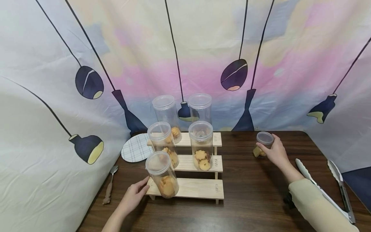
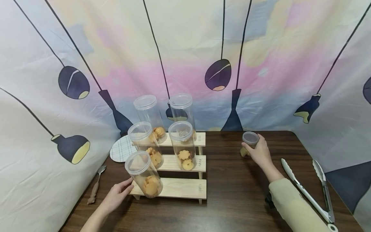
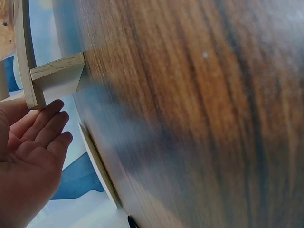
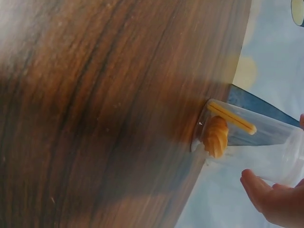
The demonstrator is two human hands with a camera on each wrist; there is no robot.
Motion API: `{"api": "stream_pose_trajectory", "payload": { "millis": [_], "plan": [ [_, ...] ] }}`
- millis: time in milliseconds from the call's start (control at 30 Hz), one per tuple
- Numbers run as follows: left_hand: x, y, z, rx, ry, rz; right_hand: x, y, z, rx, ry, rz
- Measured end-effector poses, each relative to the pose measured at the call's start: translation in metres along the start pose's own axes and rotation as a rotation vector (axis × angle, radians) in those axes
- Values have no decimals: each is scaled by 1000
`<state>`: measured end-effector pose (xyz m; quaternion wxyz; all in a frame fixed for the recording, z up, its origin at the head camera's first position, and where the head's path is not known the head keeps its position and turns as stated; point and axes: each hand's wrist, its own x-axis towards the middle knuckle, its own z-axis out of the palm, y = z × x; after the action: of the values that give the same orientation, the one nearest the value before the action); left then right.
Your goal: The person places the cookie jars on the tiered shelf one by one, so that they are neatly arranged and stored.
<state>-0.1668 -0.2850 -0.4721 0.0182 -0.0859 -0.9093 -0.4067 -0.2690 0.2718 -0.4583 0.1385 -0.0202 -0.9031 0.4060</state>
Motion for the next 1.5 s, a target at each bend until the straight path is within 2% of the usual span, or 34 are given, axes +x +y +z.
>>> {"api": "stream_pose_trajectory", "payload": {
  "millis": [567, 833, 1200, 1500],
  "plan": [
    [2, -4, 2, 9, -1, -37, -3, 2, -3, 25, 25, 13],
    [1, 0, 0, 8, 2, -9, -9, -1, -6, 24, 32, 15],
    [1, -2, 1, 19, 4, -17, -22, -5, -11, -9, 32, -1],
    [2, -5, 2, 8, -4, -26, -37, -22, -16, -11, 29, -81]
  ]
}}
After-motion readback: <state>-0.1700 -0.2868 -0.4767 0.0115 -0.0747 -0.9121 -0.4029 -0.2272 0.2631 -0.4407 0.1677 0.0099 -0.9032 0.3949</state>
